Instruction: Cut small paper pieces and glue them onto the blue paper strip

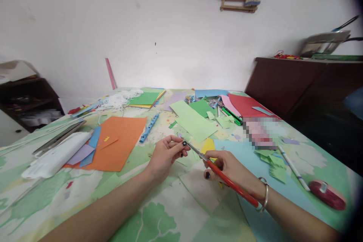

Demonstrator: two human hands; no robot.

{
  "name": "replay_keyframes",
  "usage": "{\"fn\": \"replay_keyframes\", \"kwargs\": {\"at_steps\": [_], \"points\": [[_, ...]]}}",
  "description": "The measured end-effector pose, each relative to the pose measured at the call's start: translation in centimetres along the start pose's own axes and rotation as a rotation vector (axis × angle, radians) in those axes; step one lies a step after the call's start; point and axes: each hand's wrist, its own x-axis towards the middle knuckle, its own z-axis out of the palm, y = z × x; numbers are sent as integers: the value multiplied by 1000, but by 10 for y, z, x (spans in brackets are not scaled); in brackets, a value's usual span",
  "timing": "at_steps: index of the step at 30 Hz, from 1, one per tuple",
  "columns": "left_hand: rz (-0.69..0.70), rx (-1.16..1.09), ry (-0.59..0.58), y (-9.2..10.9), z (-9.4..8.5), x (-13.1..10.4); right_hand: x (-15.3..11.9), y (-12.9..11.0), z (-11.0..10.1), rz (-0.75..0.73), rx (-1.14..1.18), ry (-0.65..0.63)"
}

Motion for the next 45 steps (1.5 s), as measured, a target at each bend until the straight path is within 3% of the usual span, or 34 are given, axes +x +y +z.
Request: {"fn": "replay_keyframes", "kwargs": {"at_steps": [19, 36, 41, 45], "points": [[23, -1, 11, 0, 0, -1, 1, 1, 3, 44, 66, -25], [-20, -7, 35, -2, -2, 3, 3, 3, 3, 56, 8, 44], [-23, -6, 41, 0, -3, 2, 4, 7, -1, -29, -60, 147], [-29, -31, 18, 2, -1, 1, 4, 5, 1, -85, -130, 155]]}}
